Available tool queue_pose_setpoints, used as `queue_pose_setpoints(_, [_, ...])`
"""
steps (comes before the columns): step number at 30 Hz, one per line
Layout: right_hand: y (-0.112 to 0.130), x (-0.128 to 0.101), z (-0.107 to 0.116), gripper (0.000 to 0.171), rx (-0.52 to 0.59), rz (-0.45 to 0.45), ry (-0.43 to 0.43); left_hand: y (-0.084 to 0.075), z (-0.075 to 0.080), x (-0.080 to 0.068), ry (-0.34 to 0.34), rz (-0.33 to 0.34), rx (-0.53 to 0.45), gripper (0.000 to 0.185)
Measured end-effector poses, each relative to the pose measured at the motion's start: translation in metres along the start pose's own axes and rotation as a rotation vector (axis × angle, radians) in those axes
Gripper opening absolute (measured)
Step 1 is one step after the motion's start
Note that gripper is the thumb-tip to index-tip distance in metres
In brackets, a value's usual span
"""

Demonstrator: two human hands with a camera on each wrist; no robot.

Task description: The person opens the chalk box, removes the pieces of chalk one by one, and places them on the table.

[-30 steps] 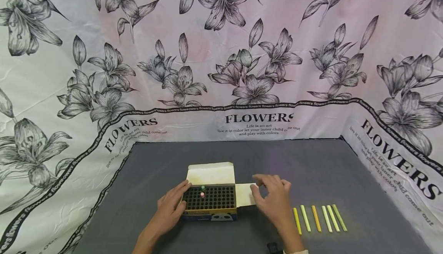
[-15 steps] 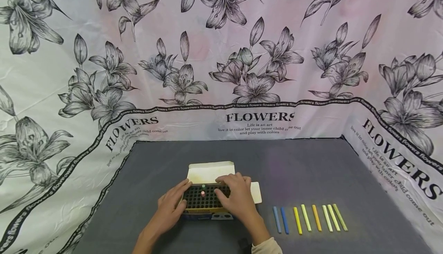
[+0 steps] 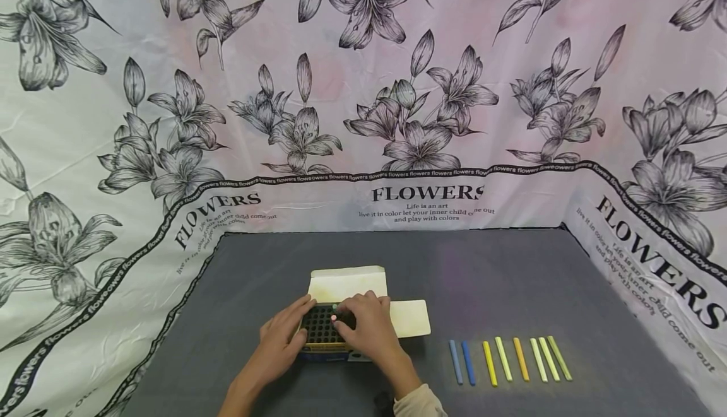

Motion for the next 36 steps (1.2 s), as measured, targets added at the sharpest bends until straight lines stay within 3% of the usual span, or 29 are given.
queue_pose_setpoints(13, [0.0059, 0.0016, -0.0084, 0.011, -0.095, -0.044, -0.032, 0.0005, 0.0009, 0.0025, -0.008, -0.009, 0.005, 0.053])
queue_pose_setpoints(21, [0.0073, 0.0001, -0.0094, 0.011, -0.082, -0.048, -0.049, 0.0003, 0.0018, 0.0022, -0.024, -0.012, 0.007, 0.054])
queue_pose_setpoints(28, [0.0062, -0.0008, -0.0083, 0.009, -0.038, -0.026, -0.071, 0.0001, 0.0018, 0.0019, -0.031, -0.014, 0.009, 0.054])
queue_pose_setpoints(36, [0.0054, 0.0013, -0.0060, 0.008, 0.119, -0.046, -0.047, 0.0004, 0.0022, 0.0019, -0.036, -0.016, -0.004, 0.055])
Point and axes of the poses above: each hand's wrist, its own x-axis towards the middle knuckle, its own z-axis out of the back of the hand, y = z × x, the point moved 3 cm from there along x, towards the middle knuckle, and after that the axes turned 13 degrees about -z, right-handed, at the moved point
